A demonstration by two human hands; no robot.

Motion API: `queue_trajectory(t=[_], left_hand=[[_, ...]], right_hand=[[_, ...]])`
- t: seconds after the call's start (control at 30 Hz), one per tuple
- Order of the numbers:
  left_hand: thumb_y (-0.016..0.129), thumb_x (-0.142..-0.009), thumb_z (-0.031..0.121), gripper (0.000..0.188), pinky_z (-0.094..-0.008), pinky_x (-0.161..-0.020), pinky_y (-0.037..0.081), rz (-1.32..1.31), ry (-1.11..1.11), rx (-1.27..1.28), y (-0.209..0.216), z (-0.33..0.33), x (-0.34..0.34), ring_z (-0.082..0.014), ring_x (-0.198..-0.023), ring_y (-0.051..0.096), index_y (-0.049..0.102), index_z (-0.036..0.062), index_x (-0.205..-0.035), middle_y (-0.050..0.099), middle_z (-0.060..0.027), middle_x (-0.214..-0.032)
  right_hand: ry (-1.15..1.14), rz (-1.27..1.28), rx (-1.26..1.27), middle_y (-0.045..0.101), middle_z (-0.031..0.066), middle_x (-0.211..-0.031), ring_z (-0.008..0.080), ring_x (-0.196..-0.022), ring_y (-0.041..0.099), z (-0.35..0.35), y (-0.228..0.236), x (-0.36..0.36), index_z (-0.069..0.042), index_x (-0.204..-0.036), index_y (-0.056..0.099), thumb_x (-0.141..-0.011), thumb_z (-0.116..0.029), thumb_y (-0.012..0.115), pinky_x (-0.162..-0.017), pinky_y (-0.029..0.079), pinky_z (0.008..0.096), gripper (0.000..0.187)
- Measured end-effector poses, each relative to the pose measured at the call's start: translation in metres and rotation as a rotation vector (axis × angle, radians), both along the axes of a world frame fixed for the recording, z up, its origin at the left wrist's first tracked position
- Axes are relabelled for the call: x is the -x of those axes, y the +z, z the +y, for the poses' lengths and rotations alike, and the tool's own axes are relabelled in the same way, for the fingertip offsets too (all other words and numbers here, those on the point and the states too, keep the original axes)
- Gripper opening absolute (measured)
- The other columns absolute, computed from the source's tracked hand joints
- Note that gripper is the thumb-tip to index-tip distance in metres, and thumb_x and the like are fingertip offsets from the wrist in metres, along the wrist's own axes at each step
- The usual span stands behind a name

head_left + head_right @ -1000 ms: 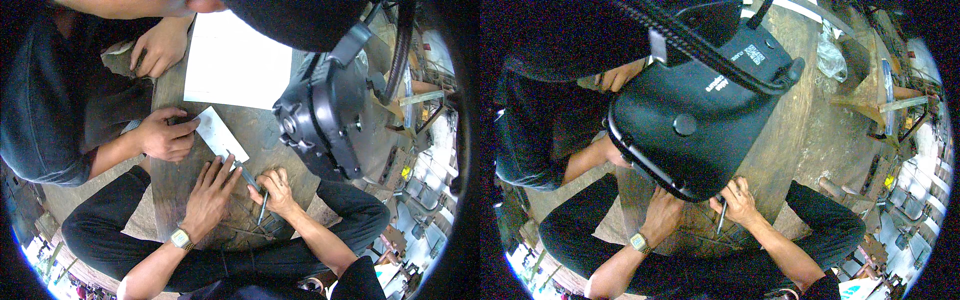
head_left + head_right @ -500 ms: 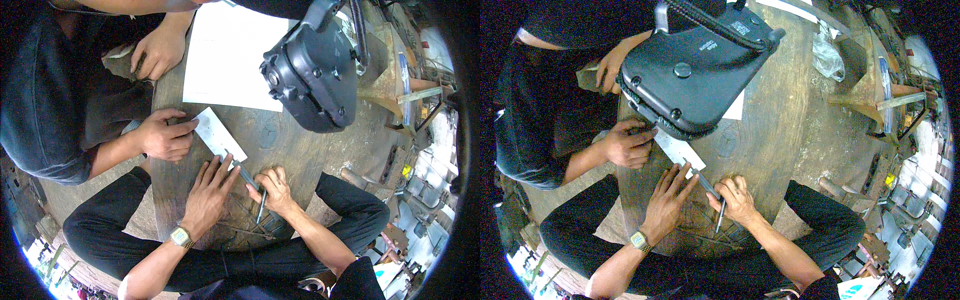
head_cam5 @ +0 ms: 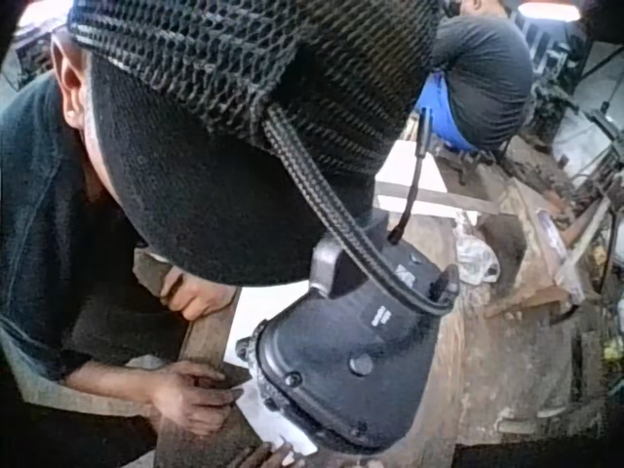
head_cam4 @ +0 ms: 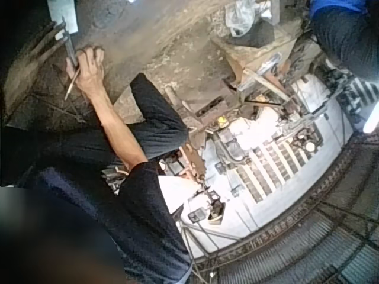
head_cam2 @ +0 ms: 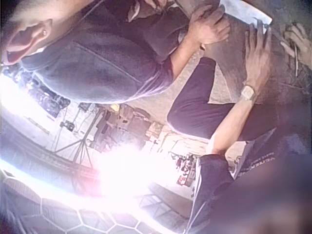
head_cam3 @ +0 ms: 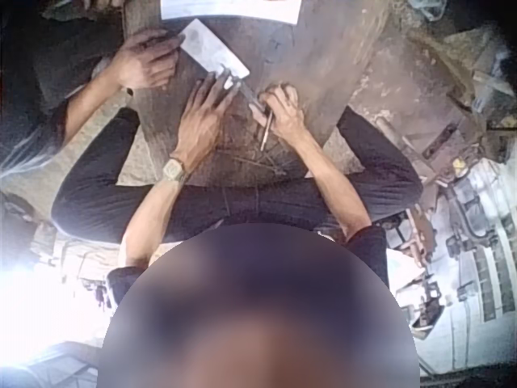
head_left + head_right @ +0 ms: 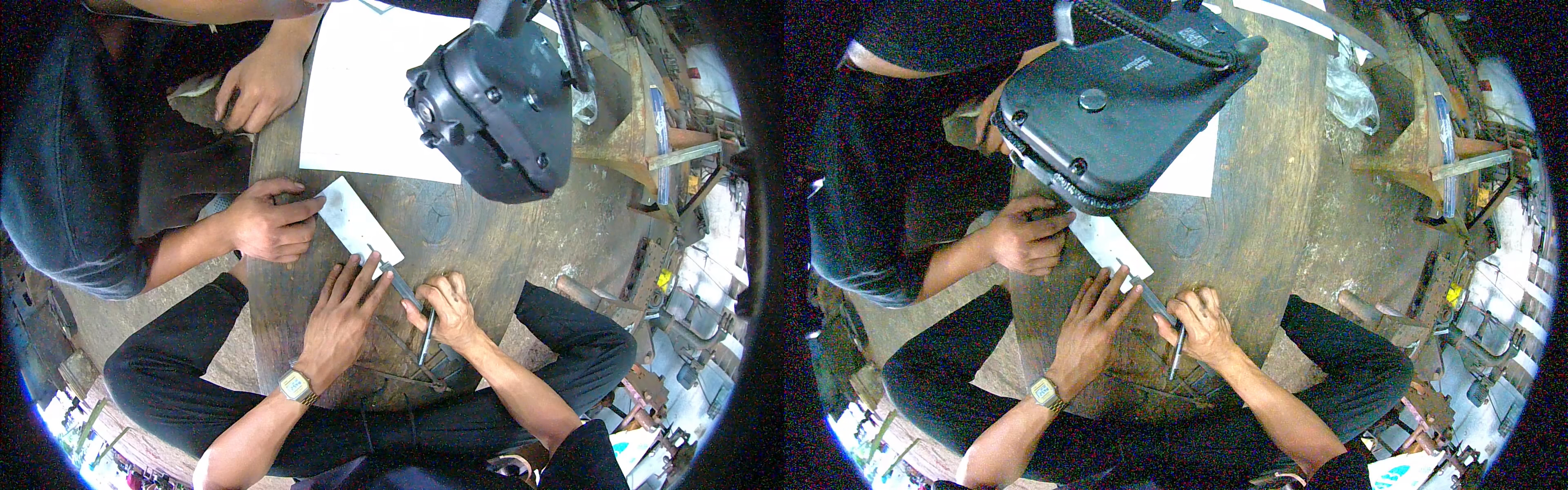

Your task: The person sits cross-legged on the floor and uses a pen, caliper, and compass to draw technical diagrams on a piece of paper. They measure and mark lines, draw arcs, and collaborate with a coworker who also draws on the paper.

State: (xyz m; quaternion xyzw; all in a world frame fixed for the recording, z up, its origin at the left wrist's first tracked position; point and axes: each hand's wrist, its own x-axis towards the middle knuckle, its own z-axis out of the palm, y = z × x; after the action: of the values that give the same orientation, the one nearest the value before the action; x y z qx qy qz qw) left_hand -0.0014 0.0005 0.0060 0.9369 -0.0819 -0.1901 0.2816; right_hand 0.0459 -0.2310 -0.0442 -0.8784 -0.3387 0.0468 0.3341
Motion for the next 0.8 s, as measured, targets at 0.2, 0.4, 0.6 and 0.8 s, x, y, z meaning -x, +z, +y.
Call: queue_trajectory(t=[0.2, 0.4, 0.6, 0.8], left_hand=[[0.059, -0.081, 0.002, 0.077, -0.0525, -0.125, 0.030, -0.013, 0.007, -0.004, 0.0006, -0.0005, -0.0004, -0.0373, -0.152, 0.033, 0.046, 0.0181, -0.155, 0.027, -0.0086, -0.170], [0.058, -0.082, 0.001, 0.077, -0.0518, -0.125, 0.031, -0.006, 0.010, -0.005, 0.0015, -0.0007, -0.0002, -0.0366, -0.152, 0.033, 0.046, 0.0188, -0.155, 0.027, -0.0076, -0.170], [0.059, -0.085, 0.006, 0.075, -0.0484, -0.123, 0.033, -0.003, -0.024, -0.066, 0.0010, -0.0025, 0.0045, -0.0359, -0.151, 0.035, 0.043, 0.0158, -0.157, 0.029, -0.0102, -0.169], [0.055, -0.093, 0.025, 0.063, -0.0409, -0.120, 0.039, -0.234, -0.190, -0.263, -0.0031, 0.0018, 0.0053, -0.0303, -0.147, 0.043, 0.047, 0.0108, -0.153, 0.045, -0.0095, -0.160]], right_hand=[[-0.005, -0.010, 0.011, 0.061, 0.0070, -0.092, 0.0292, -0.084, 0.057, 0.0005, 0.0018, -0.0003, -0.006, -0.098, 0.065, -0.078, -0.018, 0.087, -0.077, 0.047, 0.0421, 0.032], [0.000, -0.001, 0.021, 0.061, 0.0068, -0.092, 0.0292, -0.084, 0.057, -0.0004, 0.0012, 0.0000, -0.007, -0.098, 0.066, -0.078, -0.019, 0.087, -0.077, 0.047, 0.0418, 0.032], [-0.003, -0.017, 0.019, 0.062, 0.0060, -0.092, 0.0277, -0.085, 0.059, -0.0001, 0.0010, -0.0004, -0.007, -0.097, 0.066, -0.077, -0.017, 0.088, -0.077, 0.047, 0.0401, 0.031], [-0.007, -0.010, 0.021, 0.062, 0.0068, -0.091, 0.0286, -0.084, 0.058, 0.0007, 0.0031, -0.0003, -0.006, -0.097, 0.066, -0.078, -0.017, 0.087, -0.077, 0.047, 0.0404, 0.031]])
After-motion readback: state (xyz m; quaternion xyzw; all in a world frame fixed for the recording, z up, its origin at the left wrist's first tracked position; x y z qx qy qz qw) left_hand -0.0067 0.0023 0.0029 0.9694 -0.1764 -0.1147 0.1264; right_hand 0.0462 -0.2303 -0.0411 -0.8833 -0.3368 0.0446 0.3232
